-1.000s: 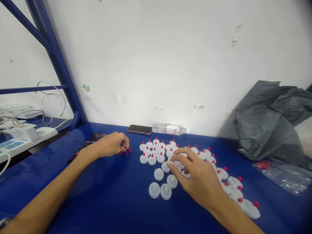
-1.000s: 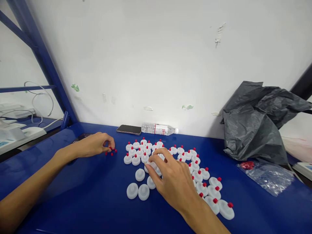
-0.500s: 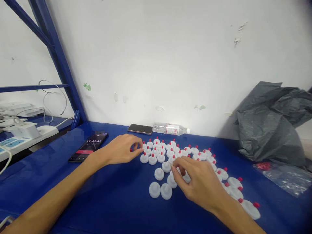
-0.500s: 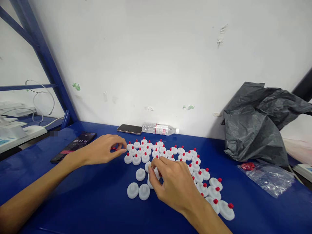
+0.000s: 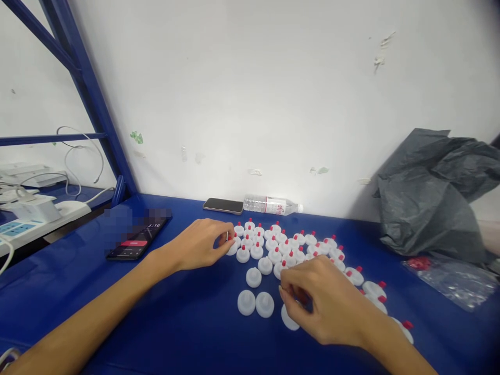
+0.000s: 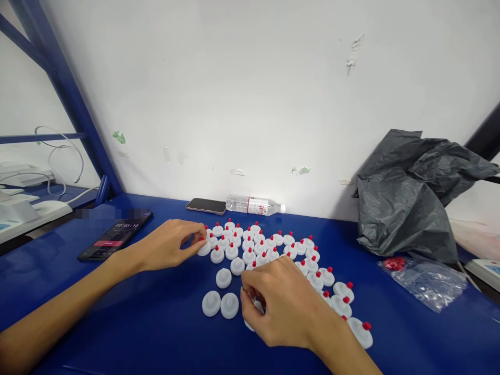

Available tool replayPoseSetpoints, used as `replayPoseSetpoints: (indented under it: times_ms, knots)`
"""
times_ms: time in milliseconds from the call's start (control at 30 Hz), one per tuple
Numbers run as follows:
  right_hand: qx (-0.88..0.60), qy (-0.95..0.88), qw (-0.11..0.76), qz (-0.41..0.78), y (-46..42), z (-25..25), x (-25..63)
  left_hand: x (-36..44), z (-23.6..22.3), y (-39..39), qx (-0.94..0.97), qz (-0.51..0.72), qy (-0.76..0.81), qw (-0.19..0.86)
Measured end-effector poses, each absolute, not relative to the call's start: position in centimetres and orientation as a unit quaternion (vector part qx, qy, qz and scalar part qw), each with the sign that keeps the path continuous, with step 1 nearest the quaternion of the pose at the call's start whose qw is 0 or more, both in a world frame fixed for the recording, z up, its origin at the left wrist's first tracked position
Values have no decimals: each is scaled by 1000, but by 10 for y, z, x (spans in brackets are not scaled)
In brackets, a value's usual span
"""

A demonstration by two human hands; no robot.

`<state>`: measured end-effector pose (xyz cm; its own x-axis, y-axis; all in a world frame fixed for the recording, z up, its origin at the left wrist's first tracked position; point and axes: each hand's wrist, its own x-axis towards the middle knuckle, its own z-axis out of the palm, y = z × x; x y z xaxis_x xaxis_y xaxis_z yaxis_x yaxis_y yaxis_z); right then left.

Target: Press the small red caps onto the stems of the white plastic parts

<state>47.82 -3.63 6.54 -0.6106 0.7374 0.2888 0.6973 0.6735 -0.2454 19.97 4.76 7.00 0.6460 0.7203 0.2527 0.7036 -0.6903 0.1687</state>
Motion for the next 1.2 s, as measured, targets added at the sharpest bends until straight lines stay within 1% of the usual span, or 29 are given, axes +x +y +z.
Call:
replayPoseSetpoints:
  times_ms: [100,233,300,367,467,533,600,667,767,867,967,1100,1133,1200]
  knots:
    - [-399,-892,203,67,-38,69,481,201,71,46,907,168,385,19]
    - [-421,-879,222,34,-34,66,480,202,69,45,911,180,371,8]
    - [-431,-877,213,7,-30,63,478,202,68,45,913,186,364,4]
    - [-434,-881,187,-13,-27,60,476,201,66,46,914,194,357,0]
    - [-434,-886,162,-25,-25,57,477,201,65,45,915,210,346,-3]
    - [-435,-880,188,-30,-26,56,478,202,64,43,915,223,336,-3]
    - [-438,-868,234,-33,-27,56,477,207,62,37,915,240,325,-7]
    - [-444,-857,261,-35,-29,54,474,213,60,30,913,274,301,1]
    - [-451,-854,256,-42,-29,50,467,225,53,19,907,344,239,43]
    - [-443,-858,256,-43,-28,46,463,233,45,15,906,360,215,51]
    - [-421,-861,282,-44,-27,43,463,234,42,17,923,314,222,4]
    - [-390,-863,317,-55,-29,42,461,236,44,17,938,245,217,-114]
    - [-384,-864,319,-61,-29,42,461,237,45,16,938,244,210,-127]
    - [-373,-867,319,-80,-28,42,462,238,48,15,932,272,206,-120]
